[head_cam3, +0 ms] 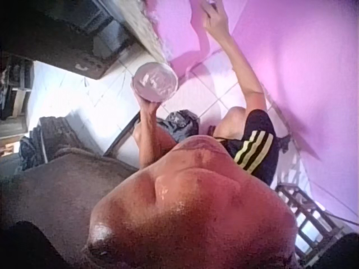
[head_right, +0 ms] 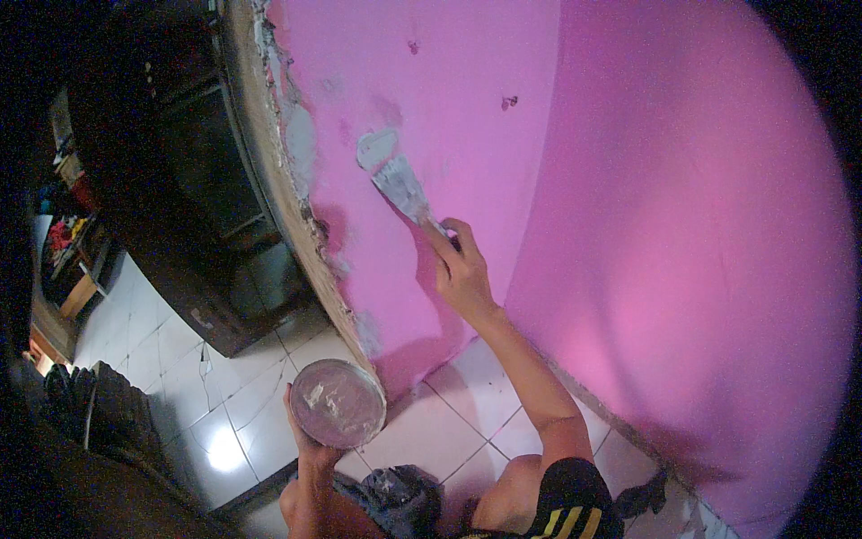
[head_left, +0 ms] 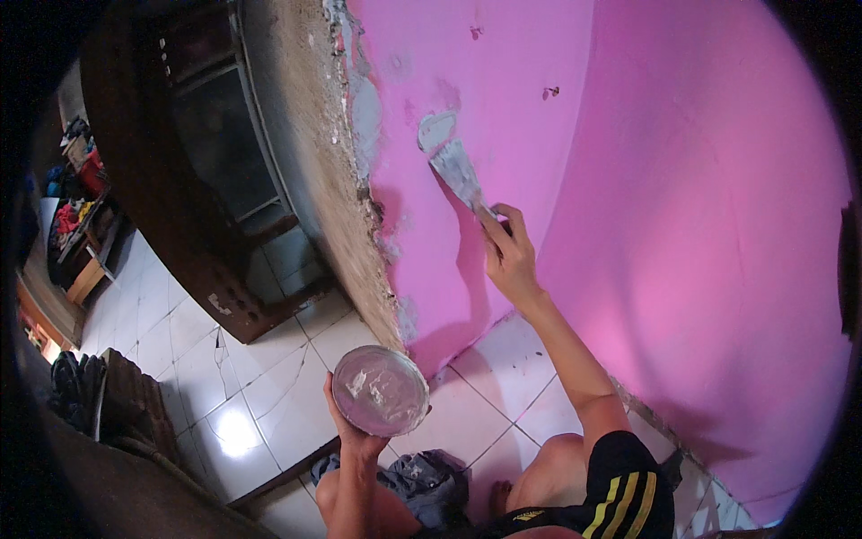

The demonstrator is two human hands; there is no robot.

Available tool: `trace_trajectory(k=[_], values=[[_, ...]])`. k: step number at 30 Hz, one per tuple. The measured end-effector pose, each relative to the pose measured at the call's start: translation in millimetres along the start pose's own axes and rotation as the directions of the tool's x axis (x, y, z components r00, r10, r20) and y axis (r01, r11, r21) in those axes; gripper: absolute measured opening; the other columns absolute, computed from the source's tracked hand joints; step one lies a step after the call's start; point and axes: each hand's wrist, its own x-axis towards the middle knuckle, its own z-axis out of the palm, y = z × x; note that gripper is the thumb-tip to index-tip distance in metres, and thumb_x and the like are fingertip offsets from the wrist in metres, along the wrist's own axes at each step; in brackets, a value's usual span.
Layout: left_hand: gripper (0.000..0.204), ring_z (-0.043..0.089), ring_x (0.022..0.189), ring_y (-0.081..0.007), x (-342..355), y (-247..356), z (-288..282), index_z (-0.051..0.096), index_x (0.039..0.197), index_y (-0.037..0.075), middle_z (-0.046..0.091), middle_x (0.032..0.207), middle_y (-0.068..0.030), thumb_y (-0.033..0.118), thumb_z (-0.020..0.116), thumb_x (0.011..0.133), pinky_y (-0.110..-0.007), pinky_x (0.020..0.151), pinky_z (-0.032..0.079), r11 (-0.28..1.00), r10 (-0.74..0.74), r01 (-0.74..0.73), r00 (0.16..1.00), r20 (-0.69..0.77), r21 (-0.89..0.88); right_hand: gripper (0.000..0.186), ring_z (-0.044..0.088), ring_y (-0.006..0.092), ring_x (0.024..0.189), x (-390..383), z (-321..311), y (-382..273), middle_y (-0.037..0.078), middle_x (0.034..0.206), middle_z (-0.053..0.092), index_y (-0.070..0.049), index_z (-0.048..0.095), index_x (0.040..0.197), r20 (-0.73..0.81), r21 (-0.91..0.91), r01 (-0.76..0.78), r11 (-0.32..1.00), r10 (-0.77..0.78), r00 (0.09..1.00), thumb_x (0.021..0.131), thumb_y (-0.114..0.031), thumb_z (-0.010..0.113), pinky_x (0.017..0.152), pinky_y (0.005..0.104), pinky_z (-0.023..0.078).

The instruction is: The person applies putty to a damaged section of a pink wall using a putty knife, scooping the material from a small metal bowl.

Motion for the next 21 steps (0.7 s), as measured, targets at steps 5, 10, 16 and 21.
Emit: trace_trajectory(k=[5,10,16,21], values=[[0.086,0.048,0.12,-0.0394,5,-1,-9,0.043,0.138,0.013,0.047,0.136,-0.0145,0.075,0.048,0.078,-0.067,0.099,0.035,0.997,0.065,-0.064,0.998,-0.012,0.048,0.06,0.055,0.0193,0.069,2,-15,-1,0.013,0.111,0.051,-0.012,0.058,0.13,-0.102,0.013,-0.001,1.0,0.002,0.995,0.076,0.014,0.056,0.061,0.0313,0.048],[0.086,0.046,0.121,-0.0388,2,0,-9,0.042,0.139,0.015,0.045,0.138,-0.0139,0.075,0.049,0.077,-0.066,0.099,0.036,1.0,-0.026,0.026,0.999,0.019,-0.007,0.061,0.055,0.0187,0.065,33,-26,-36,0.012,0.109,0.05,-0.015,0.059,0.13,-0.073,-0.06,0.041,0.997,-0.045,0.996,0.075,0.013,0.058,0.059,0.0318,0.048],[0.085,0.047,0.12,-0.0377,8,-2,-14,0.044,0.138,0.016,0.046,0.136,-0.013,0.075,0.049,0.077,-0.065,0.098,0.037,0.999,-0.028,0.028,1.0,0.008,-0.02,0.062,0.055,0.02,0.064,46,-34,-64,0.011,0.107,0.05,-0.018,0.059,0.13,-0.015,-0.123,0.007,0.992,-0.009,1.0,0.075,0.01,0.061,0.058,0.0339,0.049],[0.083,0.048,0.119,-0.0361,7,-1,-15,0.046,0.136,0.014,0.049,0.134,-0.0126,0.074,0.049,0.078,-0.061,0.098,0.038,0.999,-0.018,0.019,1.0,0.005,-0.045,0.059,0.057,0.0197,0.065,37,-29,-62,0.01,0.106,0.05,-0.018,0.059,0.13,0.014,-0.154,-0.028,0.988,0.031,0.999,0.077,0.008,0.061,0.059,0.0337,0.05]])
